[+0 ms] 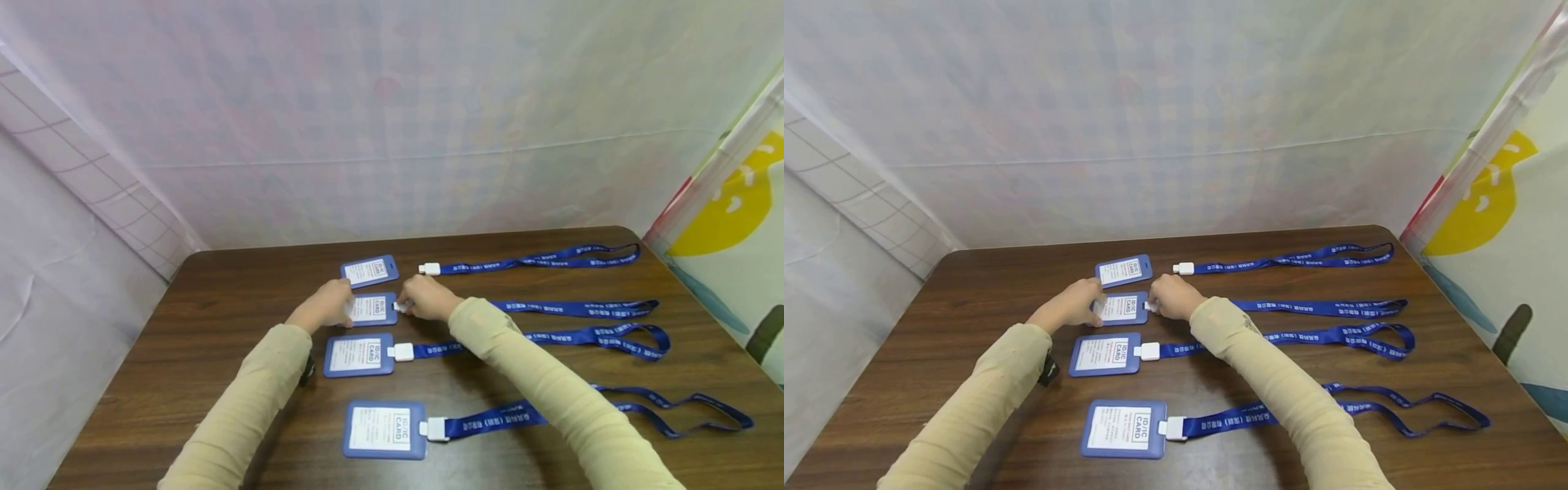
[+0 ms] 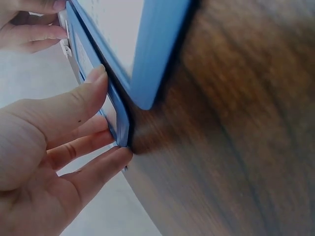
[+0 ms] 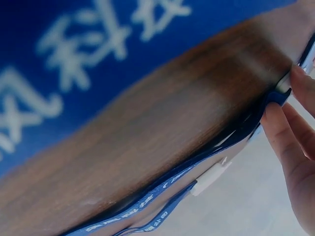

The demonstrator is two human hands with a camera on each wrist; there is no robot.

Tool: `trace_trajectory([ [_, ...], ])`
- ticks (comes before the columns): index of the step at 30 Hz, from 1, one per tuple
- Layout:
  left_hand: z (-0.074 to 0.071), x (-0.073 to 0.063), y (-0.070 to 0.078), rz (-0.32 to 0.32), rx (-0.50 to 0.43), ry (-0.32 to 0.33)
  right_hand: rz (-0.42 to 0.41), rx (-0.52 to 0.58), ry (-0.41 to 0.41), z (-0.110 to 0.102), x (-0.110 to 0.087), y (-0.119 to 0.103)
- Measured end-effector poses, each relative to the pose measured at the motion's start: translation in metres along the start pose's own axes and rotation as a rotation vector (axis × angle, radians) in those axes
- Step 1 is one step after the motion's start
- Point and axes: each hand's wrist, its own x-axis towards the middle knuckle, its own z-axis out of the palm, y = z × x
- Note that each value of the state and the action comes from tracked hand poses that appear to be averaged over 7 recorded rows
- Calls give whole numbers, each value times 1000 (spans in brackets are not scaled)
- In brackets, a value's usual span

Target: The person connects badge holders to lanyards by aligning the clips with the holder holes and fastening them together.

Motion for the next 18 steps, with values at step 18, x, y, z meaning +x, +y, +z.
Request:
trace_trajectory([
  [18,-1,-2,0,-41,-53,9,-5,24,4,-3,1,-4],
])
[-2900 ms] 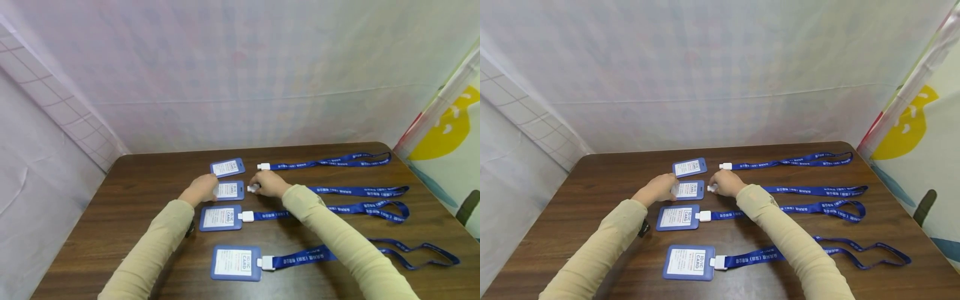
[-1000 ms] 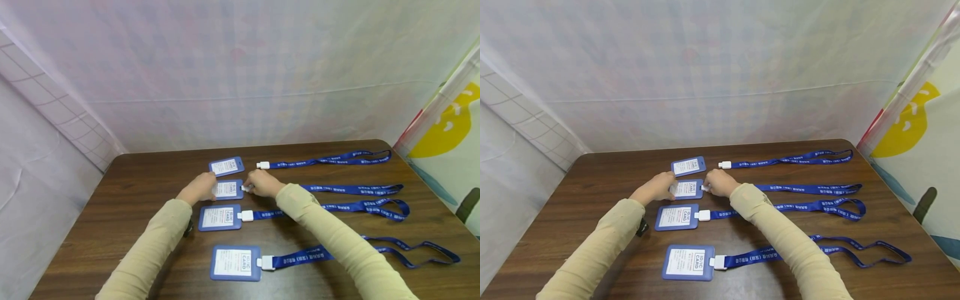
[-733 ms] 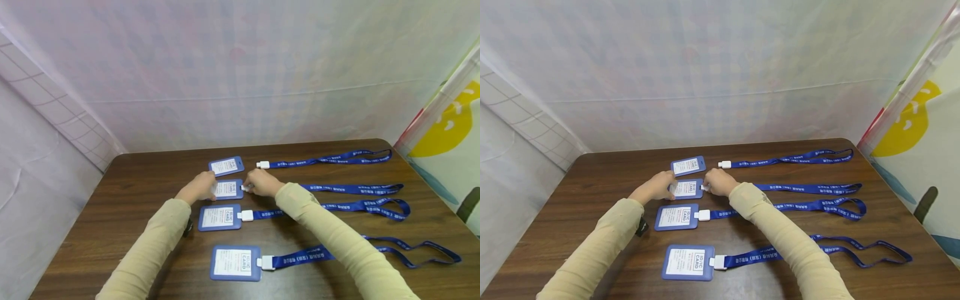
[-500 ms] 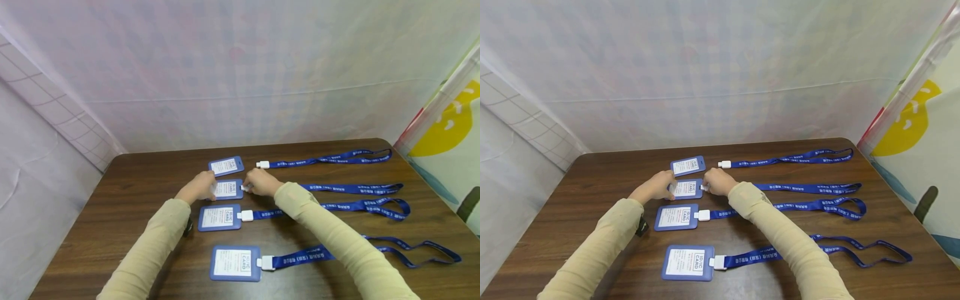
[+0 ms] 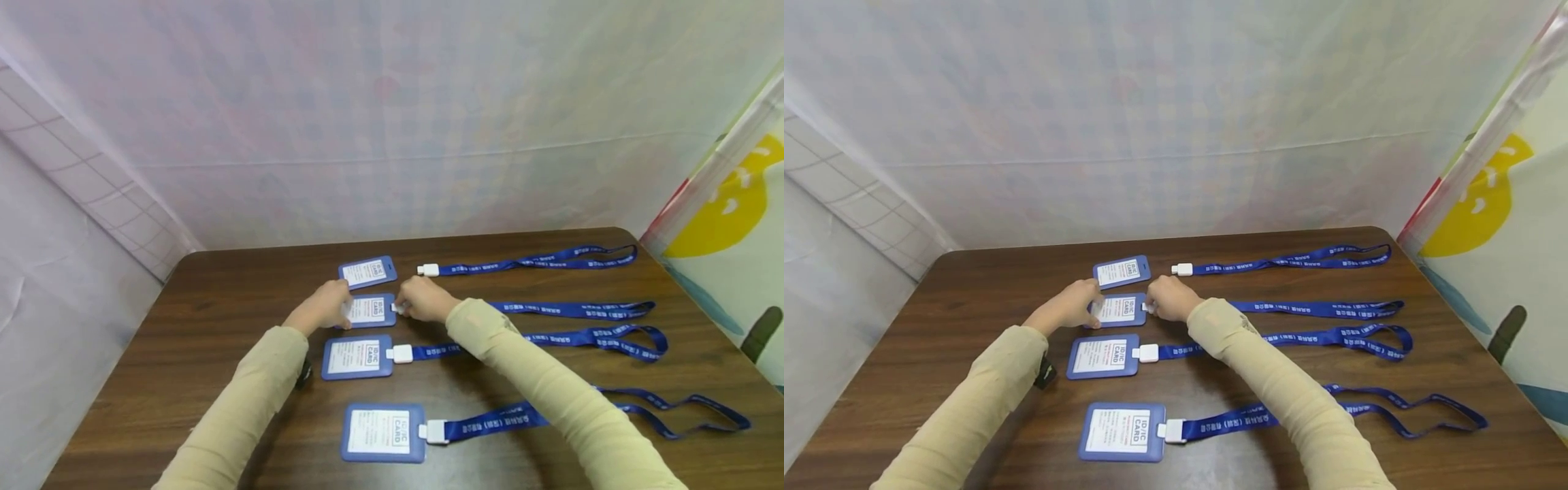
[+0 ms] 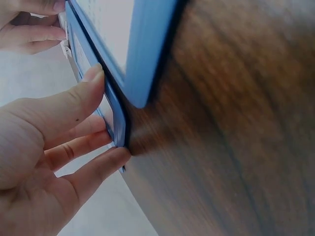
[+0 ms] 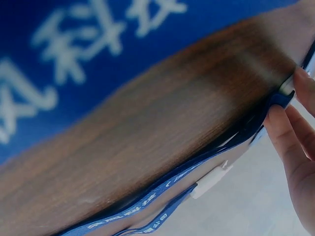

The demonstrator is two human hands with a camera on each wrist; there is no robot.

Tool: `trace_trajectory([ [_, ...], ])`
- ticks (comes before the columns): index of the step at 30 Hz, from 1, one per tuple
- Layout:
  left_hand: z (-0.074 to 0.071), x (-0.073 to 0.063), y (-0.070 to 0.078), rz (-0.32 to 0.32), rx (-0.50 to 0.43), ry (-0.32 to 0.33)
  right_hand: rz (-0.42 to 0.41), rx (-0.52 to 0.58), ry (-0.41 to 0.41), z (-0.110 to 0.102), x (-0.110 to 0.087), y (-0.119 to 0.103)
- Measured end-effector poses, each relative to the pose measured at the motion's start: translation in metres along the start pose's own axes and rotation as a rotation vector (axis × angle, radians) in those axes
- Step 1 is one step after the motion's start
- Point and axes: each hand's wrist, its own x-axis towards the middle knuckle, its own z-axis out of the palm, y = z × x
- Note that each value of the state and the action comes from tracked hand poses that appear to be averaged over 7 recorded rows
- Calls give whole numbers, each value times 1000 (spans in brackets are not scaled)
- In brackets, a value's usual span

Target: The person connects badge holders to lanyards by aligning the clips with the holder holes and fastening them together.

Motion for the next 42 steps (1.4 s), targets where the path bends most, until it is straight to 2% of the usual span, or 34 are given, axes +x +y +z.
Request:
trace_trajectory([
  [4,-4,-2,2,15,11,0,-8,13,23,-1,-1,-1],
  [11,-9,-7,6,-12,23,-18,-49,13,50,-3,-1,-4],
  [21,-15,-8,14,-54,25,-45,-14,30,21,-10,-2,-10],
  [30,-17,-11,13,-63,24,-51,30,48,6,-11,-2,-13],
  [42,-22,-17,10,26,7,-34,45,41,-6,-9,-6,-12],
])
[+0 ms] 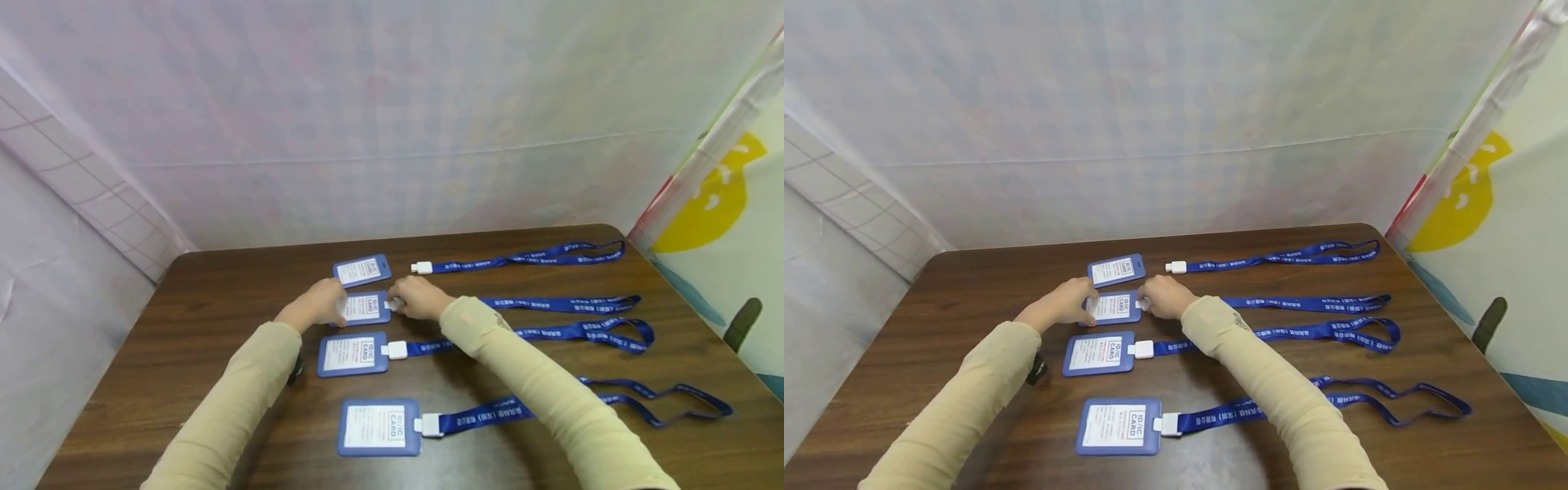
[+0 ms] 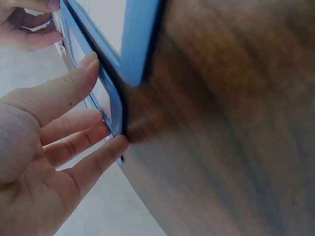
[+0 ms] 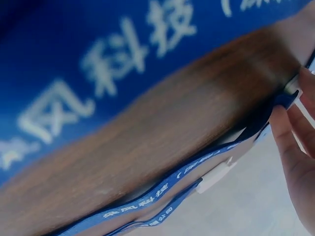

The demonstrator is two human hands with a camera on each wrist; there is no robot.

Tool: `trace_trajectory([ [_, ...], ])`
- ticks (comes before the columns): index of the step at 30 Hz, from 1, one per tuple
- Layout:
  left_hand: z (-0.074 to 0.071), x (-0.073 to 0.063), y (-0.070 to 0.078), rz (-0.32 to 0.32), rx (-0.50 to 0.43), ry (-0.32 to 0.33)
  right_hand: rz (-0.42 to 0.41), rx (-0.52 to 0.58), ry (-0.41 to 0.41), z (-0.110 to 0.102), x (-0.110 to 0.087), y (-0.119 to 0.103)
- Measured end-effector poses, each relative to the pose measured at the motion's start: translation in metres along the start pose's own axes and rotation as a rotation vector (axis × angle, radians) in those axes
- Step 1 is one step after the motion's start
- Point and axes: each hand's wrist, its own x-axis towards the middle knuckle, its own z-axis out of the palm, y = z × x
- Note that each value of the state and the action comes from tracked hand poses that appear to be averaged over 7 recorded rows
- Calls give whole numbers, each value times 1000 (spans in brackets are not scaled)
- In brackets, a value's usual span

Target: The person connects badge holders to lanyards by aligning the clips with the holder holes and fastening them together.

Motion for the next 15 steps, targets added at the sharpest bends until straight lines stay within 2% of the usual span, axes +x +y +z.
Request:
trace_trajectory([
  [11,8,-7,-5,41,-64,78,-26,-16,24,1,-8,1],
  [15,8,-11,-6,31,-92,107,-22,-14,35,2,-12,2],
])
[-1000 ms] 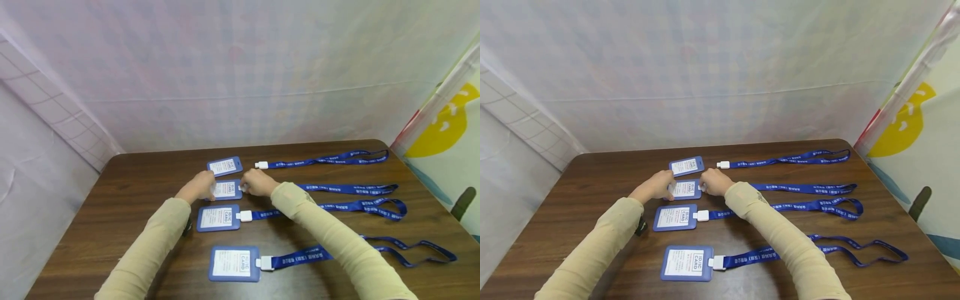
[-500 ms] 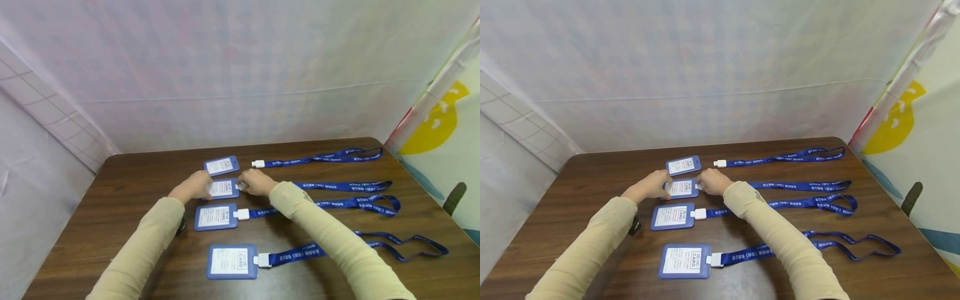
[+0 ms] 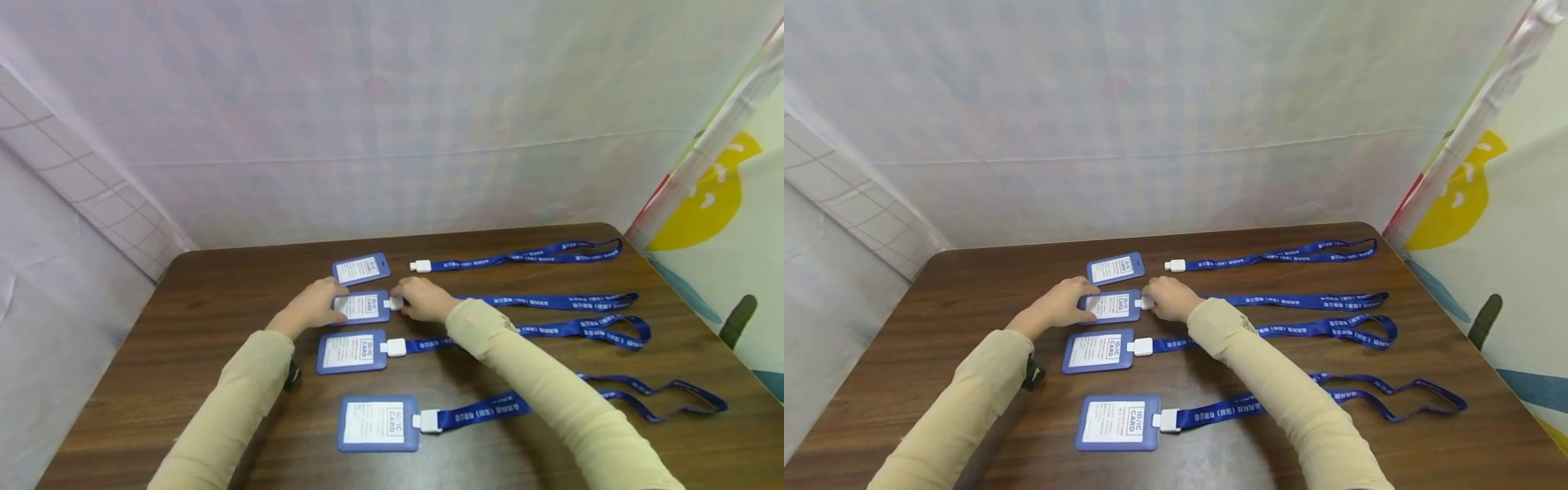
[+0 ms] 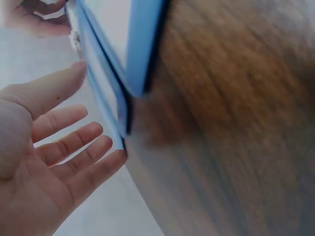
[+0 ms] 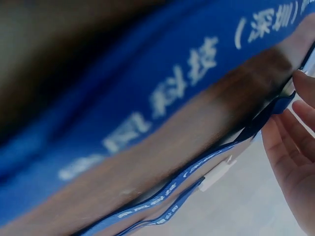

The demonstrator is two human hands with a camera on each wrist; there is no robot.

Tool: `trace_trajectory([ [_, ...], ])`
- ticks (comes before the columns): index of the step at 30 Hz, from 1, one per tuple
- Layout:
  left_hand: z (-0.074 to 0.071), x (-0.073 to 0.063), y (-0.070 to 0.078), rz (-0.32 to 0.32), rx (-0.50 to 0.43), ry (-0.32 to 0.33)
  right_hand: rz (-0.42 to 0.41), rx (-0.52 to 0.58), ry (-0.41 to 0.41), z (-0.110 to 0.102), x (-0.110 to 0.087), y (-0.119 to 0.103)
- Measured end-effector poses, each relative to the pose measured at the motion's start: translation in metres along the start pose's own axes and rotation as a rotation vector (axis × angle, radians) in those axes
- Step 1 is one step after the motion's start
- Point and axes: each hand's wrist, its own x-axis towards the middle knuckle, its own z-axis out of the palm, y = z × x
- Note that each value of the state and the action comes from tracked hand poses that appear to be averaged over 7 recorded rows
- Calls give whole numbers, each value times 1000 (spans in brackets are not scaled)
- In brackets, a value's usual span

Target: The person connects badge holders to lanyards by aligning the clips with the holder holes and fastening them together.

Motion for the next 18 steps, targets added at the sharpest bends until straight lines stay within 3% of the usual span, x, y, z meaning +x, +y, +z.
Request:
trace_trajectory([
  [10,-8,-18,4,-15,-91,158,23,-23,73,-8,-16,1],
  [18,-8,-33,2,-9,-190,309,135,38,133,-13,-28,8],
])
